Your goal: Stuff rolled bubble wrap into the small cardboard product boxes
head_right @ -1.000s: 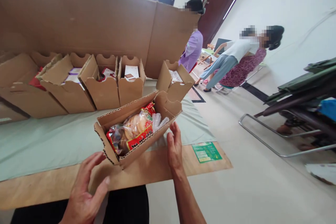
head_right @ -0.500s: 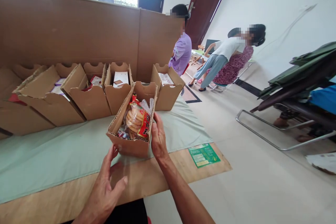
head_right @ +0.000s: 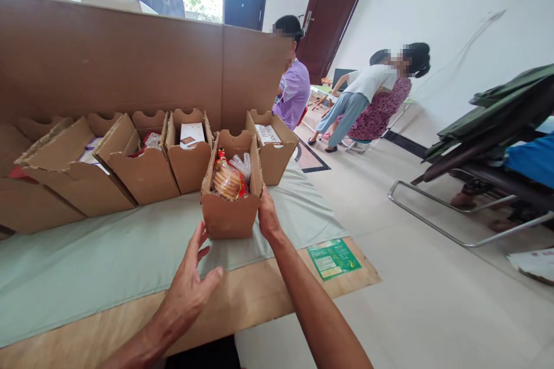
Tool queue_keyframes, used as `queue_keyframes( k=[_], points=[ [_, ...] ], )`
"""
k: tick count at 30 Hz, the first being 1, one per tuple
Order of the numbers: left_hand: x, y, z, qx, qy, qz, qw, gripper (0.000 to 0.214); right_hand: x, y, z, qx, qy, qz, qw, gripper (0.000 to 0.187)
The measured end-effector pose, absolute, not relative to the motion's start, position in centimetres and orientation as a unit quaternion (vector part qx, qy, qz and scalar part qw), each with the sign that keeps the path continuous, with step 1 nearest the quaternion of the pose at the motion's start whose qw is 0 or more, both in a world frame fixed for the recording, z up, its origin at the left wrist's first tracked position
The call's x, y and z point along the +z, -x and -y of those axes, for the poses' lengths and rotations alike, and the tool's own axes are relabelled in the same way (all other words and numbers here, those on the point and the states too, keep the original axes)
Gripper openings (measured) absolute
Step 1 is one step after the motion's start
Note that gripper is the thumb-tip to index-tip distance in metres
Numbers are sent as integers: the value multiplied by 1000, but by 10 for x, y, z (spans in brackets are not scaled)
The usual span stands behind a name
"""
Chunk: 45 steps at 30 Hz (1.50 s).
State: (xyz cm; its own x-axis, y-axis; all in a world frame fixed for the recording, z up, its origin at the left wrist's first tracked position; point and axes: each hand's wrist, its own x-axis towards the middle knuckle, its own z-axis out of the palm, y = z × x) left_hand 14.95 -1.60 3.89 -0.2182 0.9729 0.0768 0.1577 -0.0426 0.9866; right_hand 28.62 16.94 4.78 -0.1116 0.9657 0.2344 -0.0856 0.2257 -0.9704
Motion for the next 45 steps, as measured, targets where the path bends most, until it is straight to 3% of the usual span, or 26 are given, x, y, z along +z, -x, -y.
queue_keyframes(
  k=[6,10,20,28,38,45],
  points=[
    [33,-150,17,530,-502,-562,390,89,37,-317,-113,516,373,590,496,58],
    [30,-156,18,540,-511,-557,372,88,36,-327,-91,477,367,657,454,69],
    [36,-134,-78,465,-574,-559,376,90,40,-298,-189,282,509,654,483,41],
    [8,-107,-57,391,-663,-534,350,53,28,-292,-164,268,475,716,436,29],
    [-9,-119,-57,406,-719,-518,223,41,26,-279,-190,223,460,747,425,53],
    [-4,-118,-57,386,-731,-517,223,42,45,-272,-170,224,444,754,429,39]
  ],
)
